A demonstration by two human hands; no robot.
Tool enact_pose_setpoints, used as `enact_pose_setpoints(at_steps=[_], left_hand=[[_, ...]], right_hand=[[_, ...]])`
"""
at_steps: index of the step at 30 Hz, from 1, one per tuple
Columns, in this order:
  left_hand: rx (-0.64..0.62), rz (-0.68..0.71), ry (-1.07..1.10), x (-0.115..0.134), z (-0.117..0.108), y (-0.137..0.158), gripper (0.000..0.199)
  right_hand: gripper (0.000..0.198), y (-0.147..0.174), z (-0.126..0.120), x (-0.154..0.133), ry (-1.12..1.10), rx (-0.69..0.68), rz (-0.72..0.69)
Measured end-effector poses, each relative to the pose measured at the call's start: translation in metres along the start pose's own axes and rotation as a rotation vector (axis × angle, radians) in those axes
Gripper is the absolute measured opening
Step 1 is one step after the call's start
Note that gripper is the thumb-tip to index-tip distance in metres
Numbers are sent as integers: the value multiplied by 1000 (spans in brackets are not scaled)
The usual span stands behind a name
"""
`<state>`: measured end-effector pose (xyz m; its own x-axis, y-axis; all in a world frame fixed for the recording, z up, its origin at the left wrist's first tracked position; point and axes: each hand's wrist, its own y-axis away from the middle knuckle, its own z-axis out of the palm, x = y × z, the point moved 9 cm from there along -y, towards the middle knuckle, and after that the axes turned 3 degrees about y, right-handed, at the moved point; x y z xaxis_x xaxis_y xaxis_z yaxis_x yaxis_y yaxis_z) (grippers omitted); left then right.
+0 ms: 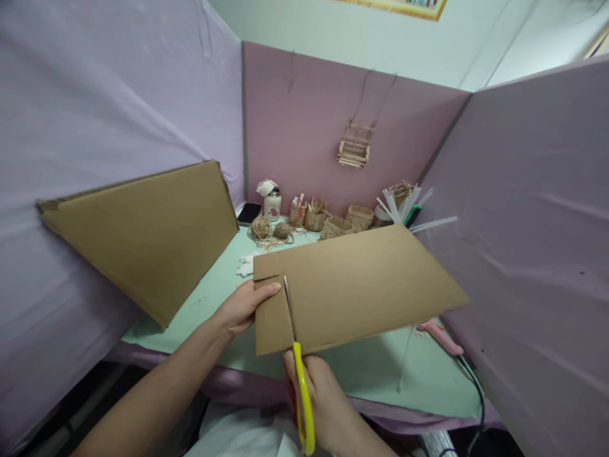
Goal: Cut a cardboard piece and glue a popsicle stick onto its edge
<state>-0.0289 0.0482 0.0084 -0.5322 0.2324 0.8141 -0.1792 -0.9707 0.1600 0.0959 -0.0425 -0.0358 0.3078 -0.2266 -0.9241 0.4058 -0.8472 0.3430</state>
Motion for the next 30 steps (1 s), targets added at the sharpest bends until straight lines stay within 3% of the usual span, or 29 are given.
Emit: enact_pose_setpoints(at_steps=[12, 20, 23, 30], left_hand=[[28, -20, -4, -7, -5, -4, 56], [66, -22, -3, -15, -11, -9, 59], [67, -12, 7, -17, -13, -11, 61], [91, -17, -7, -26, -16, -17, 61]], right_hand=[[69, -7, -7, 16, 182, 112, -7], [65, -3, -19, -24, 344, 215, -147], [66, -5, -23, -25, 442, 277, -152], [65, -11, -25, -5, 255, 277, -145]])
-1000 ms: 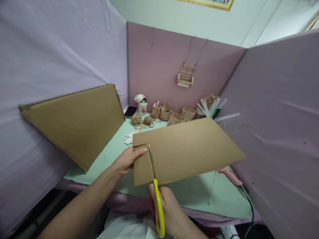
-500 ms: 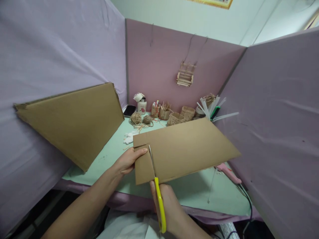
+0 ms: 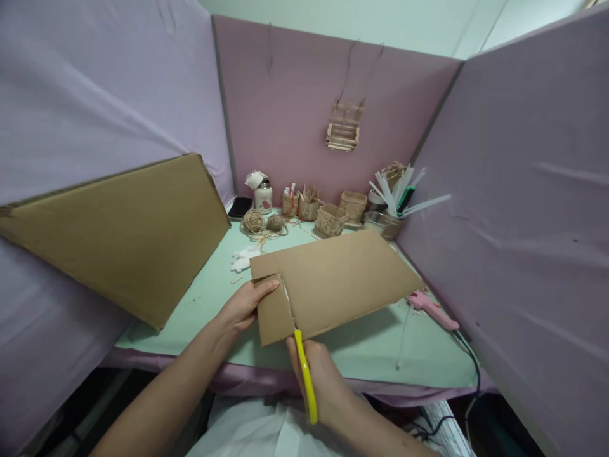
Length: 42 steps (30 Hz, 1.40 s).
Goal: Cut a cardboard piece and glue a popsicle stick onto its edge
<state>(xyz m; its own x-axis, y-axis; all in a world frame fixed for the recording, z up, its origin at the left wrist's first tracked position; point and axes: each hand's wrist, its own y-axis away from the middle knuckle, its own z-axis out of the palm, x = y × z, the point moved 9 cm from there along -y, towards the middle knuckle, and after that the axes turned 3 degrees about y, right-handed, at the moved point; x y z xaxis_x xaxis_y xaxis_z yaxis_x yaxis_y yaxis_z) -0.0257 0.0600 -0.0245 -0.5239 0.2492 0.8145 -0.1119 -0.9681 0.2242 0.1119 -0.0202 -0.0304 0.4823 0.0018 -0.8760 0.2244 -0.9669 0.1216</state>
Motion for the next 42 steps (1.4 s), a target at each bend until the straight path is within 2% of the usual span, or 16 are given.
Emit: enact_pose_setpoints(at_steps=[4, 7, 12, 14, 16, 17, 19, 21, 22, 24, 28, 32, 34, 36, 39, 42], left_hand=[[-3, -4, -28, 2, 0, 1, 59], [1, 3, -56, 5, 2, 2, 59], [15, -61, -137, -2, -3, -5, 56], [-10, -116, -305, 1, -11, -10, 51], [2, -148, -642, 17, -25, -12, 46], [90, -79, -860, 39, -34, -13, 46], [226, 23, -987, 79, -38, -10, 37], [428, 295, -1231, 129, -20, -4, 32], [451, 385, -1281, 142, -2, -7, 30], [355, 517, -1250, 147, 43, -26, 27], [44, 591, -1277, 108, 140, -103, 26], [-81, 565, -1338, 63, 203, -176, 44], [-94, 531, -1379, 47, 221, -201, 56], [-64, 474, -1418, 37, 228, -220, 54], [-4, 384, -1441, 30, 224, -240, 38], [5, 358, -1384, 30, 216, -247, 38]], right_hand=[[63, 5, 13, 15, -181, -174, 163], [64, 7, 18, 10, -208, -275, 164], [64, -2, 18, 6, -249, -284, 138], [61, -8, 16, 7, -300, -243, 116], [54, -14, 12, 6, -328, -180, 58], [49, -16, 10, 4, -325, -156, 25], [37, -18, 9, 1, -298, -150, -11], [27, -19, 15, -1, -285, -210, 14], [22, -19, 20, 0, -297, -257, 46], [13, -20, 31, 6, -352, -349, 154], [16, -24, 51, 23, -515, -473, 372], [20, -32, 58, 31, -543, -571, 353], [22, -35, 58, 36, -520, -592, 346], [22, -36, 58, 41, -488, -594, 366], [23, -37, 59, 46, -457, -588, 396], [22, -36, 61, 45, -515, -601, 391]])
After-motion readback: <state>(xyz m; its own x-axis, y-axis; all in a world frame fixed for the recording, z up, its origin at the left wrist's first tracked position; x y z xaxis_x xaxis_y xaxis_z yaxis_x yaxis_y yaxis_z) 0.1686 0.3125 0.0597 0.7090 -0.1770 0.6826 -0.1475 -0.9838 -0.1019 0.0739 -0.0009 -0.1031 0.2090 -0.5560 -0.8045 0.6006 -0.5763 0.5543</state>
